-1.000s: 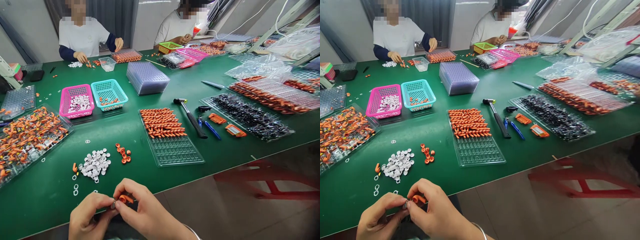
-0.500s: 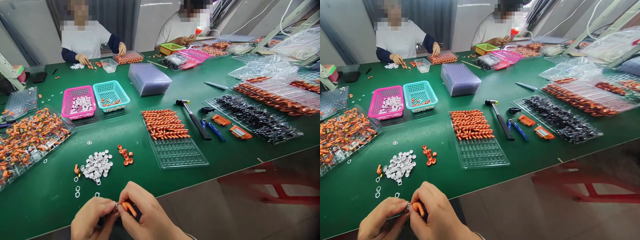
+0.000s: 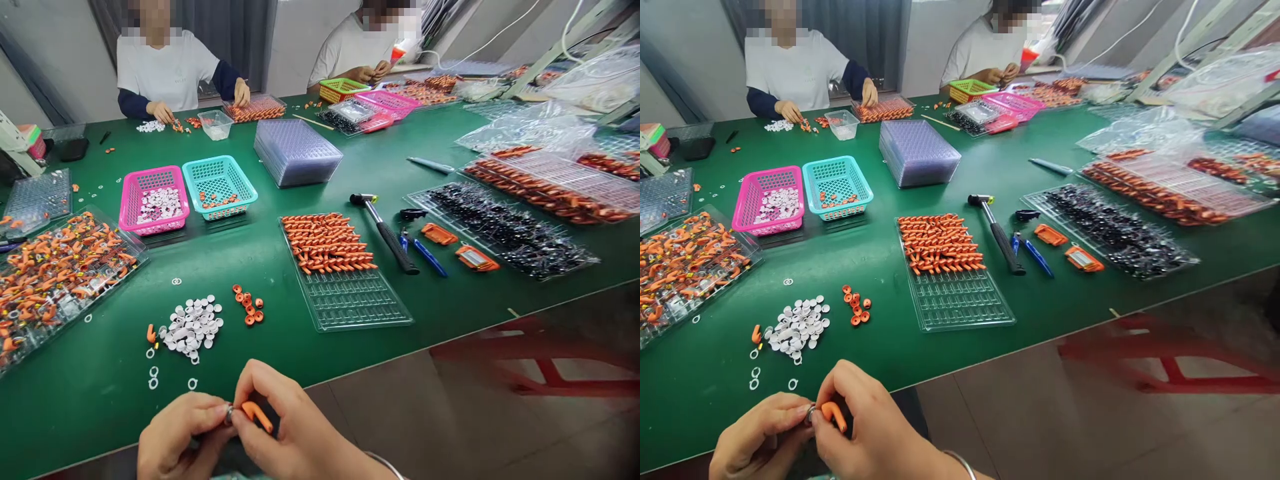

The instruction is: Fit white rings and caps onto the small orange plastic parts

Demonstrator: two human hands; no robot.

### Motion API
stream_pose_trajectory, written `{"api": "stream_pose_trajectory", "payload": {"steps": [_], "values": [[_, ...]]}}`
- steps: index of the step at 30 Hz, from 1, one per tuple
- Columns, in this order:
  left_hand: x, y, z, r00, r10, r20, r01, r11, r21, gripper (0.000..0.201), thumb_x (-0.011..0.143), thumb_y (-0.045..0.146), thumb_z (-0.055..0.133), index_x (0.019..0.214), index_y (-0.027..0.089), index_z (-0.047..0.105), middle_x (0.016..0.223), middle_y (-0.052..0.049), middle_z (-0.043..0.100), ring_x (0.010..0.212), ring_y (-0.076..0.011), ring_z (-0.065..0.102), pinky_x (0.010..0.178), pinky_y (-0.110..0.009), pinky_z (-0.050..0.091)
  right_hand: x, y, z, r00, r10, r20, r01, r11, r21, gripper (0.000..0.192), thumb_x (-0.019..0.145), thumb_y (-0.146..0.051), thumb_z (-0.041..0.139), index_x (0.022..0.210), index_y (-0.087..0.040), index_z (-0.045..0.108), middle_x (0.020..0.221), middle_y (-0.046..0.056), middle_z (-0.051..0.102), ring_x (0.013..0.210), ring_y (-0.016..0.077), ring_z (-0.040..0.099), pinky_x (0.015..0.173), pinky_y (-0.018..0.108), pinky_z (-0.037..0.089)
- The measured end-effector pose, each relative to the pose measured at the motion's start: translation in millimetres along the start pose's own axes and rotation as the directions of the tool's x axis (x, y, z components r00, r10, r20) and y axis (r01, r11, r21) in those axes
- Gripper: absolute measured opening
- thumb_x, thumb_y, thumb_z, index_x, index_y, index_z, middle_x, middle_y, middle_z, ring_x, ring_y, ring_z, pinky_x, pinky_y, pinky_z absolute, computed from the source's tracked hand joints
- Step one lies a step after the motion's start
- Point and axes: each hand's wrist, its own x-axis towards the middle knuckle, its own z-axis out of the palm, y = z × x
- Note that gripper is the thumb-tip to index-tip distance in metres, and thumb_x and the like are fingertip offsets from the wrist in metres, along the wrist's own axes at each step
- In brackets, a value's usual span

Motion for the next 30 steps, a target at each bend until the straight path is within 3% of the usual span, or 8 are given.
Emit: {"api": "stream_pose_trajectory", "payload": {"steps": [4,9,16,21,25,30], "values": [[2.2,-2.2,-1.3,0.999,-0.013,0.041,0.018,0.993,-0.116,0.03,0.08,-0.001,0.07,0.104,0.017,0.067,0.084,-0.003,0.073,0.071,-0.0161,0.07,0.061,-0.023,0.06,5.6,-4.4,-14.3,0.992,0.0,0.125,-0.005,0.999,0.038,0.007,0.08,-0.015,0.056,0.086,-0.017,0.057,0.081,0.0,0.055,0.072,0.0137,0.05,0.063,0.024,0.042],[4.4,-2.9,-2.5,0.998,-0.028,0.05,0.033,0.994,-0.102,0.026,0.082,0.002,0.07,0.103,0.018,0.069,0.078,-0.001,0.064,0.066,-0.0136,0.061,0.055,-0.022,0.052,15.0,-6.4,-28.0,0.957,-0.02,0.291,0.002,0.998,0.063,0.008,0.084,-0.02,0.057,0.083,-0.015,0.064,0.083,0.003,0.059,0.073,0.0143,0.053,0.065,0.025,0.043],[4.8,2.6,-3.0,0.999,-0.011,0.051,0.014,0.998,-0.056,0.021,0.084,0.003,0.069,0.1,0.016,0.07,0.075,0.0,0.06,0.065,-0.0128,0.057,0.055,-0.022,0.048,11.9,0.1,-17.1,0.949,0.006,0.316,-0.056,0.987,0.152,0.009,0.086,-0.024,0.053,0.08,-0.017,0.052,0.073,-0.002,0.049,0.061,0.0115,0.042,0.054,0.024,0.035],[7.2,4.6,-1.6,0.998,-0.032,0.054,0.037,0.994,-0.101,0.016,0.085,0.003,0.066,0.092,0.017,0.07,0.071,0.001,0.059,0.063,-0.0124,0.056,0.054,-0.021,0.048,1.8,8.6,1.4,0.97,0.015,0.241,-0.094,0.943,0.319,0.018,0.088,-0.03,0.053,0.077,-0.02,0.042,0.071,-0.005,0.04,0.059,0.0104,0.035,0.051,0.024,0.03],[7.6,1.4,2.5,0.982,-0.187,0.009,0.185,0.961,-0.206,0.012,0.082,0.008,0.072,0.084,0.019,0.072,0.07,0.001,0.06,0.061,-0.0121,0.058,0.052,-0.018,0.05,3.8,11.8,6.5,0.977,0.106,0.187,-0.178,0.884,0.432,0.037,0.086,-0.05,0.061,0.075,-0.019,0.044,0.066,-0.006,0.042,0.059,0.0097,0.037,0.053,0.023,0.031],[7.7,-4.5,4.3,0.887,-0.462,-0.022,0.417,0.819,-0.394,0.009,0.072,0.022,0.084,0.074,0.022,0.076,0.066,0.001,0.062,0.058,-0.0124,0.059,0.05,-0.019,0.051,13.1,10.9,-4.4,0.936,0.16,0.313,-0.303,0.819,0.487,0.055,0.077,-0.068,0.064,0.085,-0.014,0.058,0.074,-0.001,0.055,0.068,0.0117,0.046,0.064,0.025,0.038]]}}
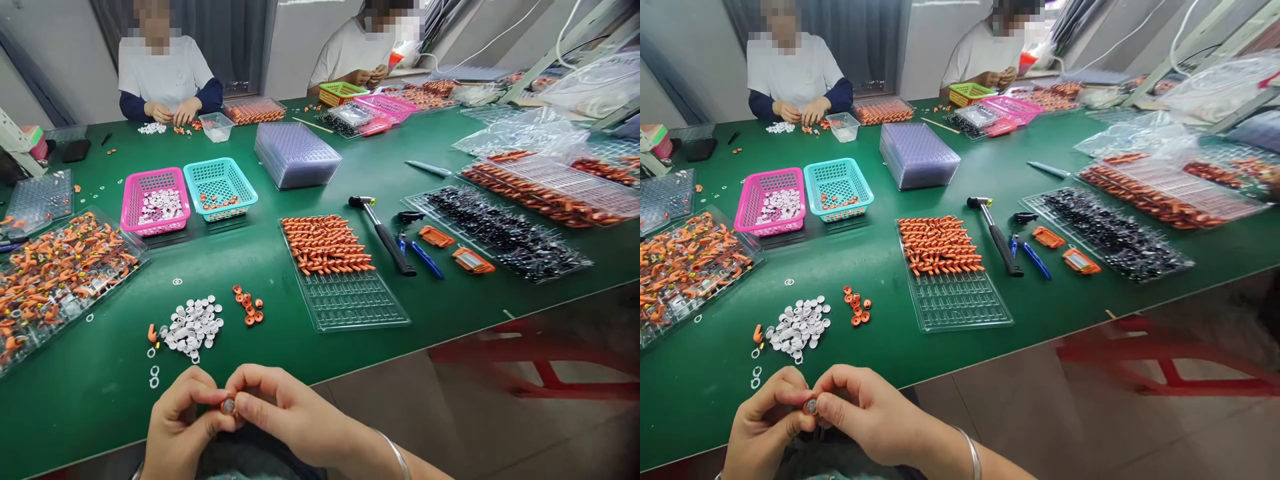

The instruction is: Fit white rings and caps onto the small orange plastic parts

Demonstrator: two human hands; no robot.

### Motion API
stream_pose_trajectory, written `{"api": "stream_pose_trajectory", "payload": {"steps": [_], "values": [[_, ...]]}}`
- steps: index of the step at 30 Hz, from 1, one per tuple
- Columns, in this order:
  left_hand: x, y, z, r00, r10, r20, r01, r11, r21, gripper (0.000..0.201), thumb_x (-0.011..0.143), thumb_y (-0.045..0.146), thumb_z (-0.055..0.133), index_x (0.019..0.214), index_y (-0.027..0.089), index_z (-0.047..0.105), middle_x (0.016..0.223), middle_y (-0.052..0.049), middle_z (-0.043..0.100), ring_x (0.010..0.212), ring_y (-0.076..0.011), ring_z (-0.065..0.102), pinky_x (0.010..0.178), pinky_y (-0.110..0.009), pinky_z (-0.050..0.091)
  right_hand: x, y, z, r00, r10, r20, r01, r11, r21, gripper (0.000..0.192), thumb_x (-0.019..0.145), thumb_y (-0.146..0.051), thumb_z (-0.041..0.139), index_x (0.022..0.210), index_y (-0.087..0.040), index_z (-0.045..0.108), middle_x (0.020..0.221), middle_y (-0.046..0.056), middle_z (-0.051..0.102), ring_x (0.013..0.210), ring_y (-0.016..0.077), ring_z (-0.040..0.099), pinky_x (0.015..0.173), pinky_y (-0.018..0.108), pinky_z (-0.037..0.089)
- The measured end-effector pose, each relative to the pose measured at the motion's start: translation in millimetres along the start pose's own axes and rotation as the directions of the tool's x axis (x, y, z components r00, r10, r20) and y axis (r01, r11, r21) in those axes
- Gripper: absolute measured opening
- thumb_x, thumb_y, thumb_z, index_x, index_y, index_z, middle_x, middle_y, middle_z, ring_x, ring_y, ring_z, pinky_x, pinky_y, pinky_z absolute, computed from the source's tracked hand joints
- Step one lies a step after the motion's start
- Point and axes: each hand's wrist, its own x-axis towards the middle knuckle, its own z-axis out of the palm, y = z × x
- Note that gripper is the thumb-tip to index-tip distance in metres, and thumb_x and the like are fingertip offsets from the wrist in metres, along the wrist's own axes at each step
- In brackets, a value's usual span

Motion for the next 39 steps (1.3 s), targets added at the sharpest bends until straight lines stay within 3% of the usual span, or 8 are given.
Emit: {"api": "stream_pose_trajectory", "payload": {"steps": [3,7,14,20,23,26,30,39], "values": [[0.9,-0.6,-1.3,0.998,-0.06,-0.029,0.06,0.998,-0.021,0.01,0.068,0.024,0.086,0.07,0.021,0.077,0.065,0.0,0.063,0.057,-0.012,0.058,0.049,-0.019,0.049,0.2,-2.1,-4.3,1.0,0.002,-0.004,-0.002,1.0,-0.014,0.056,0.076,-0.066,0.067,0.088,-0.012,0.063,0.078,0.001,0.057,0.071,0.0122,0.047,0.068,0.027,0.037],[0.9,1.0,-1.8,0.999,-0.036,-0.04,0.036,0.999,-0.002,0.01,0.068,0.025,0.087,0.072,0.022,0.078,0.064,0.0,0.063,0.058,-0.0125,0.058,0.05,-0.019,0.049,0.3,0.3,-4.7,1.0,0.017,-0.007,-0.017,1.0,0.026,0.054,0.075,-0.063,0.07,0.087,-0.011,0.064,0.079,0.002,0.06,0.071,0.012,0.048,0.068,0.027,0.037],[-0.9,1.5,-5.3,0.987,0.158,0.029,-0.16,0.982,0.104,0.009,0.077,0.029,0.081,0.081,0.022,0.077,0.066,-0.001,0.062,0.06,-0.0138,0.058,0.052,-0.02,0.049,0.1,5.2,-0.3,1.0,0.015,-0.01,-0.014,0.998,0.063,0.047,0.074,-0.058,0.073,0.083,-0.013,0.064,0.073,-0.001,0.06,0.065,0.0098,0.051,0.064,0.025,0.04],[-2.2,-2.7,-12.3,0.93,0.322,0.178,-0.356,0.909,0.214,0.013,0.086,0.023,0.072,0.099,0.022,0.074,0.073,-0.001,0.06,0.067,-0.0149,0.057,0.056,-0.023,0.048,-7.2,-2.9,0.0,0.966,-0.232,-0.115,0.199,0.949,-0.244,0.012,0.08,-0.026,0.072,0.082,-0.015,0.069,0.084,0.004,0.068,0.08,0.0166,0.062,0.077,0.03,0.049],[-0.5,0.2,-11.5,0.907,0.351,0.234,-0.405,0.88,0.25,0.015,0.087,0.025,0.071,0.101,0.021,0.071,0.077,-0.002,0.062,0.069,-0.0159,0.058,0.057,-0.024,0.049,-8.4,-3.1,-3.3,0.939,-0.329,-0.1,0.281,0.902,-0.328,0.007,0.079,-0.023,0.075,0.08,-0.017,0.075,0.086,0.006,0.071,0.082,0.0176,0.064,0.078,0.03,0.049],[1.5,7.3,-7.2,0.891,0.371,0.263,-0.44,0.848,0.295,0.015,0.087,0.03,0.071,0.097,0.019,0.071,0.076,-0.002,0.062,0.068,-0.0157,0.058,0.056,-0.024,0.05,-6.4,5.7,-6.3,0.949,-0.302,-0.085,0.279,0.936,-0.216,0.01,0.077,-0.027,0.079,0.079,-0.017,0.078,0.082,0.005,0.07,0.075,0.0157,0.063,0.071,0.027,0.05],[3.0,16.1,-1.5,0.87,0.407,0.278,-0.487,0.792,0.367,0.018,0.086,0.034,0.07,0.094,0.018,0.07,0.073,-0.002,0.062,0.065,-0.0145,0.058,0.055,-0.023,0.05,-2.6,25.1,-7.7,0.981,-0.194,-0.031,0.196,0.975,0.106,0.012,0.076,-0.031,0.081,0.082,-0.021,0.081,0.079,0.001,0.067,0.058,0.0092,0.057,0.058,0.023,0.047],[-2.1,19.9,-2.4,0.848,0.43,0.309,-0.53,0.692,0.49,0.015,0.09,0.027,0.067,0.101,0.017,0.069,0.076,-0.004,0.063,0.068,-0.0161,0.056,0.057,-0.025,0.05,-1.5,41.7,-5.4,0.992,-0.124,0.01,0.114,0.94,0.322,0.029,0.069,-0.043,0.085,0.087,-0.02,0.081,0.081,0.003,0.072,0.071,0.012,0.06,0.069,0.024,0.048]]}}
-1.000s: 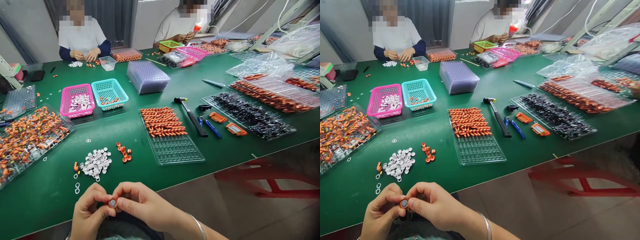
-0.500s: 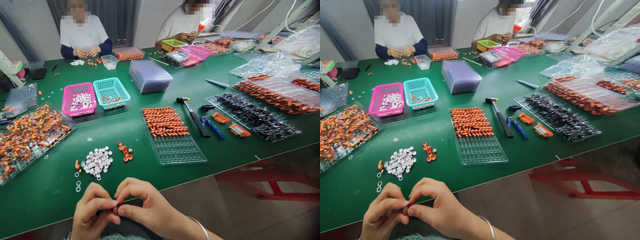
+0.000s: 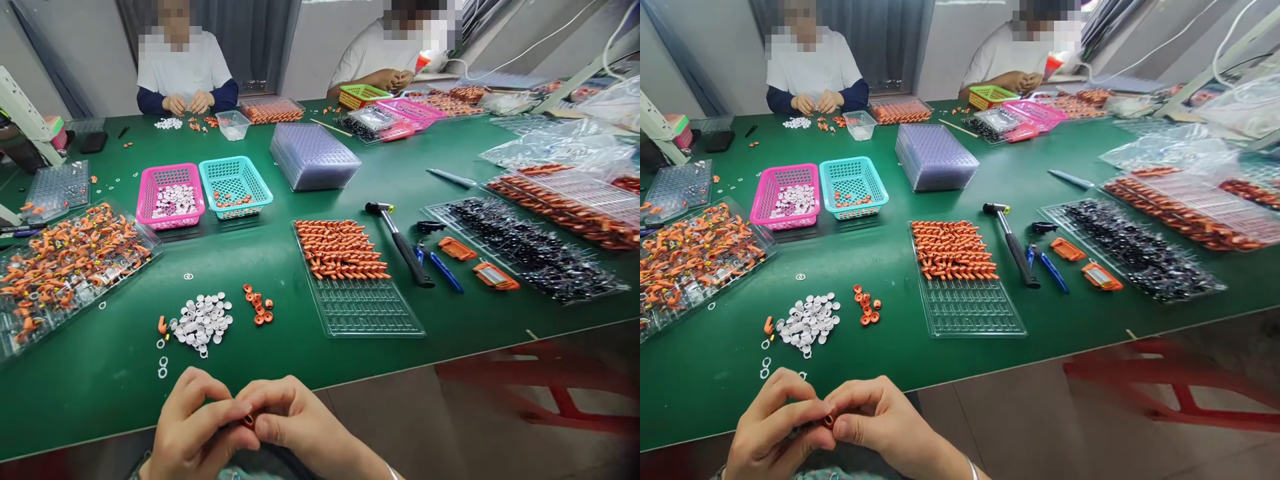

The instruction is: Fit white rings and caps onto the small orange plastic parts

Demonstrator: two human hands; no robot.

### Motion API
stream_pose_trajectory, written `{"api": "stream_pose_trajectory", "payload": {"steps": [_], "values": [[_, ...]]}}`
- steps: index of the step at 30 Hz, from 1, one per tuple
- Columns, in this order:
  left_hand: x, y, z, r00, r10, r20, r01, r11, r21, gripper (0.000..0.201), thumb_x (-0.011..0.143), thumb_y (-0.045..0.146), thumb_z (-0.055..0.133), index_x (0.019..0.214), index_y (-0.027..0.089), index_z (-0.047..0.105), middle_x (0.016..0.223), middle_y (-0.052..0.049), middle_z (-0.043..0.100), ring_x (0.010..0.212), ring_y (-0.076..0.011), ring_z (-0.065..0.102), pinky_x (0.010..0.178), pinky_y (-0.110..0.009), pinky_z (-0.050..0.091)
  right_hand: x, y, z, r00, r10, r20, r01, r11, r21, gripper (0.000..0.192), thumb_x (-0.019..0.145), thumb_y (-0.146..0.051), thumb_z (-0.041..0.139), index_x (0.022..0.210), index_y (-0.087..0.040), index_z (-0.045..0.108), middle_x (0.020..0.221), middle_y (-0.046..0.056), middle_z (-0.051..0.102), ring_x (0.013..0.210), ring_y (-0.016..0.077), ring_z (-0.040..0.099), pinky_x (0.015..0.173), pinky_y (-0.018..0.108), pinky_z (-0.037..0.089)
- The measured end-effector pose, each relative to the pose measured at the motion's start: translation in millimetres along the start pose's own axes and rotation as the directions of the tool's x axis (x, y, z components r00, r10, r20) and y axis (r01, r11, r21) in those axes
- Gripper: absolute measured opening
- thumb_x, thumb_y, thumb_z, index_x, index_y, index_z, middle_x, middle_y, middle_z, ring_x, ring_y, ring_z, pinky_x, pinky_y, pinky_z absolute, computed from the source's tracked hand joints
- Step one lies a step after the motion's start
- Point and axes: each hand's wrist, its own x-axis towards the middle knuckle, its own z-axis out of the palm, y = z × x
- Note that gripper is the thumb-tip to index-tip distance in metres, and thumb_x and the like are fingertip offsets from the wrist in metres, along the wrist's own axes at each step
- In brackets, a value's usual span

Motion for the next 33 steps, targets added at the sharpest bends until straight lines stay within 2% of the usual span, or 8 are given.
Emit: {"api": "stream_pose_trajectory", "payload": {"steps": [6,11,14,19,27,33], "values": [[-0.6,0.9,0.1,1.0,0.011,-0.02,-0.011,1.0,0.005,0.016,0.091,0.027,0.065,0.103,0.017,0.07,0.076,-0.004,0.063,0.068,-0.0159,0.056,0.058,-0.025,0.05,1.4,12.7,6.4,0.995,0.081,-0.054,-0.067,0.972,0.226,0.032,0.059,-0.038,0.092,0.078,-0.016,0.078,0.068,-0.002,0.067,0.061,0.0085,0.057,0.065,0.021,0.046],[-7.1,-2.1,-0.8,1.0,0.019,0.018,-0.02,0.998,0.065,0.021,0.092,0.022,0.063,0.112,0.017,0.07,0.082,-0.005,0.062,0.074,-0.0171,0.056,0.064,-0.027,0.052,1.3,20.1,14.7,0.984,0.032,-0.177,0.02,0.958,0.287,0.034,0.057,-0.034,0.094,0.077,-0.016,0.074,0.068,-0.002,0.067,0.06,0.0075,0.057,0.063,0.019,0.046],[-11.0,-2.1,-0.9,1.0,0.009,-0.025,-0.007,0.997,0.077,0.02,0.093,0.02,0.062,0.111,0.018,0.07,0.083,-0.005,0.061,0.075,-0.0172,0.056,0.063,-0.027,0.052,1.0,24.2,17.5,0.977,0.007,-0.211,0.066,0.94,0.333,0.033,0.058,-0.033,0.094,0.078,-0.017,0.074,0.065,-0.003,0.066,0.056,0.006,0.056,0.059,0.016,0.046],[-9.2,2.8,-2.6,0.997,0.007,-0.073,0.001,0.994,0.107,0.015,0.087,0.011,0.065,0.097,0.019,0.072,0.078,-0.003,0.061,0.071,-0.0167,0.058,0.059,-0.026,0.051,-0.2,29.1,17.0,0.962,0.016,-0.272,0.081,0.936,0.342,0.032,0.056,-0.034,0.094,0.078,-0.018,0.077,0.07,0.0,0.073,0.056,0.0075,0.061,0.058,0.017,0.05],[-12.2,0.7,-4.8,0.988,0.144,-0.057,-0.132,0.975,0.179,0.026,0.08,0.0,0.066,0.102,0.013,0.073,0.078,-0.006,0.062,0.072,-0.0177,0.054,0.062,-0.029,0.05,-0.9,28.2,18.3,0.952,-0.026,-0.304,0.123,0.945,0.303,0.027,0.055,-0.033,0.095,0.073,-0.02,0.079,0.068,0.001,0.076,0.058,0.0102,0.066,0.061,0.019,0.054],[-13.9,1.0,-5.0,0.983,0.18,-0.029,-0.17,0.963,0.207,0.032,0.079,0.0,0.068,0.108,0.012,0.072,0.077,-0.006,0.063,0.073,-0.0181,0.054,0.062,-0.03,0.051,-1.9,27.6,22.0,0.944,-0.09,-0.318,0.179,0.948,0.264,0.021,0.058,-0.032,0.093,0.072,-0.022,0.081,0.069,0.002,0.077,0.06,0.0117,0.067,0.06,0.02,0.055]]}}
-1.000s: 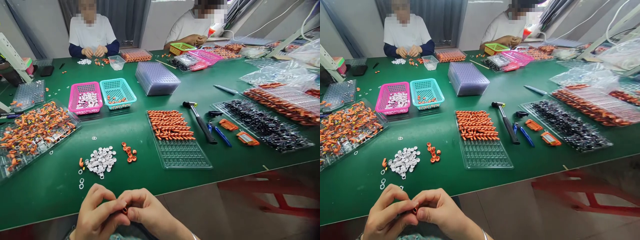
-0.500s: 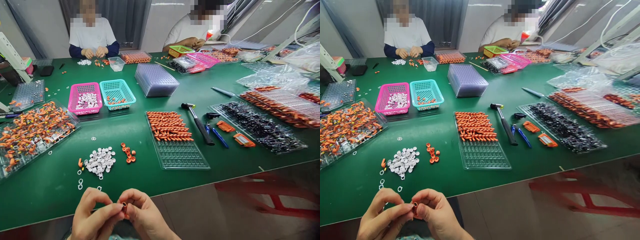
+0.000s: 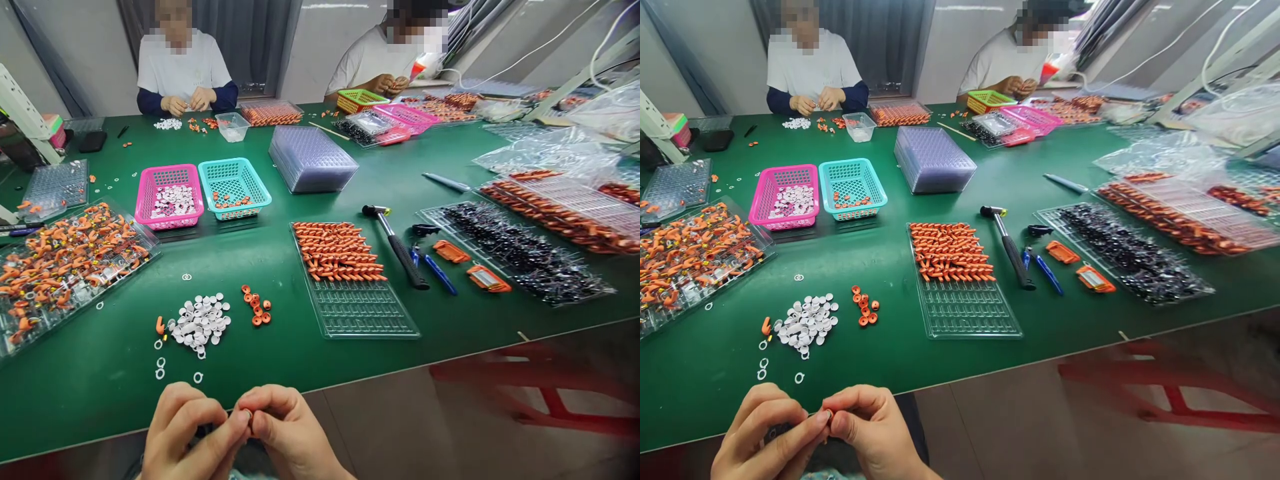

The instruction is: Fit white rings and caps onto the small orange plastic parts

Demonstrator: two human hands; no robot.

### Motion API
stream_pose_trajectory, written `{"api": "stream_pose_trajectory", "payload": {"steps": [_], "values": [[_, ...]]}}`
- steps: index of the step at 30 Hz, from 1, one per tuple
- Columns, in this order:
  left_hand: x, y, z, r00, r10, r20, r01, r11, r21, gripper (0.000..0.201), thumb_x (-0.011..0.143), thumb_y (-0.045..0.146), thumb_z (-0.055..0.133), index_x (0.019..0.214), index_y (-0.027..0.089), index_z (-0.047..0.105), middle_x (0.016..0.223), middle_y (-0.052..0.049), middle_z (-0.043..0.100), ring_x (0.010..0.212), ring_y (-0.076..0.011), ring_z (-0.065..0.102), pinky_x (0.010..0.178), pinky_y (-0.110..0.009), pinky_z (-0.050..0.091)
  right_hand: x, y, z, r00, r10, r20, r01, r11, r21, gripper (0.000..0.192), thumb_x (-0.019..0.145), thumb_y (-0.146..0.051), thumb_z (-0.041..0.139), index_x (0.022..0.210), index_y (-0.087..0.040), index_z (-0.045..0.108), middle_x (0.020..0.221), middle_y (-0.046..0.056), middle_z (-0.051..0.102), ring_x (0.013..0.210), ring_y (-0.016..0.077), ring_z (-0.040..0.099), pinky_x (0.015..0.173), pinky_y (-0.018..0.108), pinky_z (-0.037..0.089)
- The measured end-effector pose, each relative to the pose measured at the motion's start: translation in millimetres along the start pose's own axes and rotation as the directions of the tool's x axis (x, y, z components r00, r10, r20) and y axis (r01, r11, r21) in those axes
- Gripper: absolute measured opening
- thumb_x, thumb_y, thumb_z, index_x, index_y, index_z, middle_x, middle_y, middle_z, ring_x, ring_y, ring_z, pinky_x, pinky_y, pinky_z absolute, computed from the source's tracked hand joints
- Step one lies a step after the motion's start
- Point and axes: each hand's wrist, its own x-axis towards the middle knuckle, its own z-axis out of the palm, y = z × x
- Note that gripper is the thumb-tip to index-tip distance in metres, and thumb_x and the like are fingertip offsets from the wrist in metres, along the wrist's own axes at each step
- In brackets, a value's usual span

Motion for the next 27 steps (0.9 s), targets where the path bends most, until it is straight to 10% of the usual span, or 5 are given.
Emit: {"api": "stream_pose_trajectory", "payload": {"steps": [27], "values": [[0.7,-0.1,-3.9,0.992,-0.095,0.077,0.096,0.995,0.001,0.032,0.083,-0.002,0.064,0.109,0.016,0.068,0.092,-0.005,0.054,0.081,-0.0185,0.053,0.07,-0.033,0.048,4.0,1.6,2.2,0.998,0.06,-0.006,-0.059,0.994,0.089,0.029,0.055,-0.03,0.095,0.073,-0.017,0.077,0.065,-0.001,0.076,0.057,0.0062,0.067,0.058,0.014,0.053]]}}
